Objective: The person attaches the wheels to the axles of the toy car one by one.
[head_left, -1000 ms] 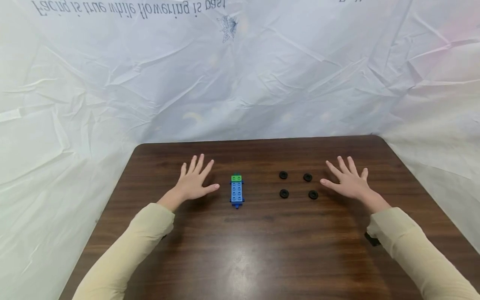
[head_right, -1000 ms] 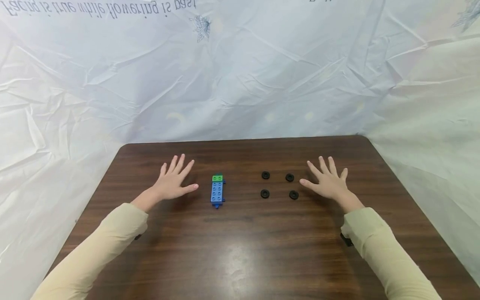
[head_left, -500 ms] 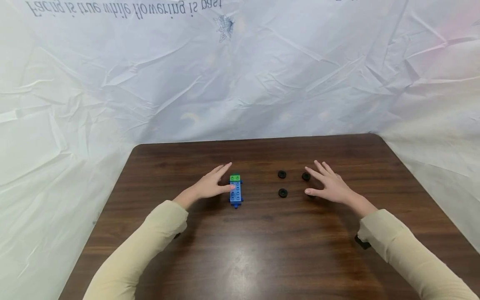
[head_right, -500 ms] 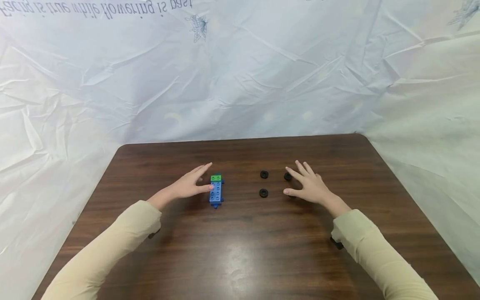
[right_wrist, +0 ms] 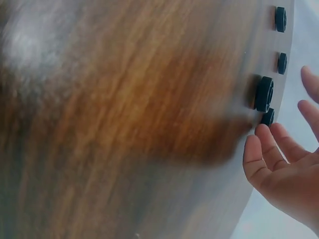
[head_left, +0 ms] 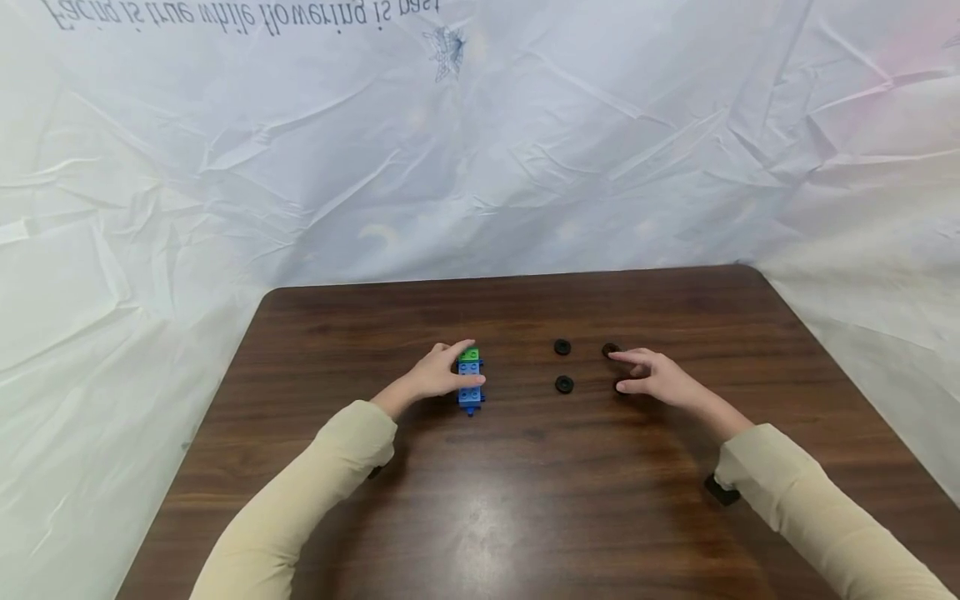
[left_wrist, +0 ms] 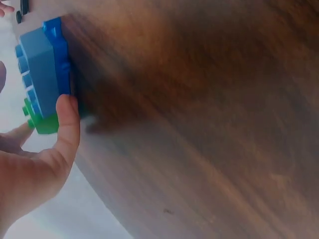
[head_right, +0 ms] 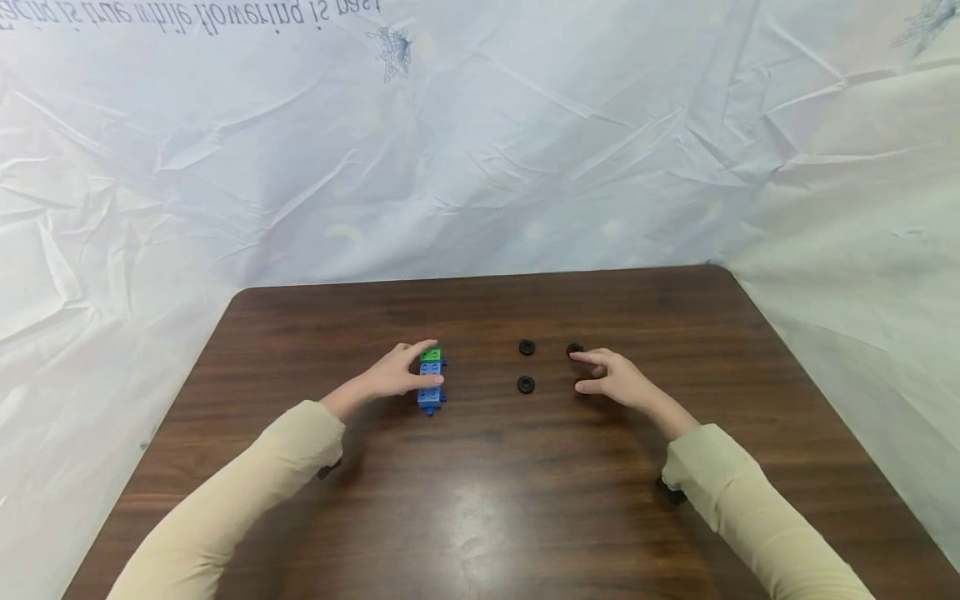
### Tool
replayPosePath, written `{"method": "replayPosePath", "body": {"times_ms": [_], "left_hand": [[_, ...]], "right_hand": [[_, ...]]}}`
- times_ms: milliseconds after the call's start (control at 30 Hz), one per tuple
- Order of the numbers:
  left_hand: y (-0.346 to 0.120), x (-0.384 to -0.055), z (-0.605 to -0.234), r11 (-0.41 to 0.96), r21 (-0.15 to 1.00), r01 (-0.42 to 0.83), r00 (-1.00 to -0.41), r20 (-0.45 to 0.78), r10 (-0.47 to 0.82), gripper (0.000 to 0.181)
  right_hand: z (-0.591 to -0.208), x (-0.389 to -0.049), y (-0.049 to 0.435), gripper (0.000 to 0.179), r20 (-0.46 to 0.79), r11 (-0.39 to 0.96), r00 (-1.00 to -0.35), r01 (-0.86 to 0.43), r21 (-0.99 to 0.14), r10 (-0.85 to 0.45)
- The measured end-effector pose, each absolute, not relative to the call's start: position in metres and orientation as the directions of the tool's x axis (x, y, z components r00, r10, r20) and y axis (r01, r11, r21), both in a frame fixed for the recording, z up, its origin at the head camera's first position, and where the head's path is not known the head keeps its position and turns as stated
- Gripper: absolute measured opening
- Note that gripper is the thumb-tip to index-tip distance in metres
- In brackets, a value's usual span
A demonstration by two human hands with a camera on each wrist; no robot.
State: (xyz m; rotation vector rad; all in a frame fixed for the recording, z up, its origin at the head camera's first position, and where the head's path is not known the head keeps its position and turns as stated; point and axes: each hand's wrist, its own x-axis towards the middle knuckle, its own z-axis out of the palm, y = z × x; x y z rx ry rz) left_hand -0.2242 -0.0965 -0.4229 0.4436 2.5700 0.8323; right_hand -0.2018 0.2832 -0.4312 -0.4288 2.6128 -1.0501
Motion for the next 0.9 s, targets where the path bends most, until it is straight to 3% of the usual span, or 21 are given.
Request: {"method": "replayPosePath", "body": {"times_ms": [900], "left_hand": [[-0.072, -0.22, -0.434, 0.829, 0.548, 0.114, -0.933, -0.226, 0.278, 0.067]], "right_hand": [[-0.444, -0.201, 0.278, 0.033, -0.108, 0.775, -0.942, -0.192, -0.602, -0.318]]}}
